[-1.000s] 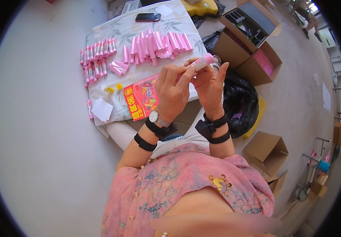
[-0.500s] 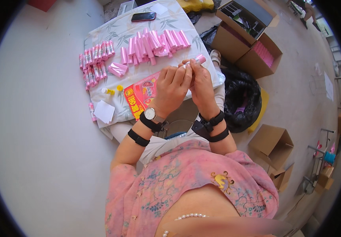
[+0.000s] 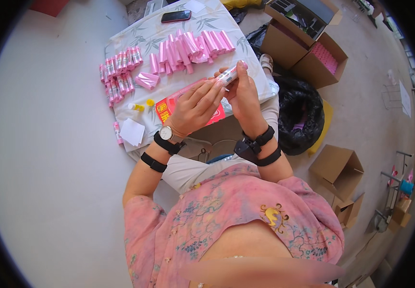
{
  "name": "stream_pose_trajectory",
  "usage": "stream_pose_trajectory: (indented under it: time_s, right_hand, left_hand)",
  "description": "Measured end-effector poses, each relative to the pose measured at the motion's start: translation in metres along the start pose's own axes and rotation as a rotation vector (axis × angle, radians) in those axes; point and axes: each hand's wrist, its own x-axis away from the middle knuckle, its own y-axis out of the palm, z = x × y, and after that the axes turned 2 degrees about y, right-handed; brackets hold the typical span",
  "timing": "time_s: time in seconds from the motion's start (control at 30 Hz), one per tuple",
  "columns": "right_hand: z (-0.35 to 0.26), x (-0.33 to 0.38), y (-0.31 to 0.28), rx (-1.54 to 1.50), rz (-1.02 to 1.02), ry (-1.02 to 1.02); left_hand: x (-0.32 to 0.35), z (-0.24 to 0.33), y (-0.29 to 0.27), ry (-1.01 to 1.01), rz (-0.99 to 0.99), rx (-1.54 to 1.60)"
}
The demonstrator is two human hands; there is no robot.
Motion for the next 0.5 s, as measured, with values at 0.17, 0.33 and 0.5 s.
stream_pose_trajectory:
  time_s: [0.17,0.33,0.5]
  right_hand:
    - [0.008,-0.004,-0.002,-0.006,-0.064,0.028]
    - [-0.004,0.0,-0.002,-0.031,-0.207,0.156]
    - [-0.018,-0.008,-0.012,0.567,-0.074,-0.665]
  left_hand:
    - [0.008,0.0,-0.005,-0.017,0.069,0.05]
    - [0.026,-0.001,-0.01,-0.111,0.177,0.042]
    - [0.031,-0.001,-0.02,-0.172,0.209,0.041]
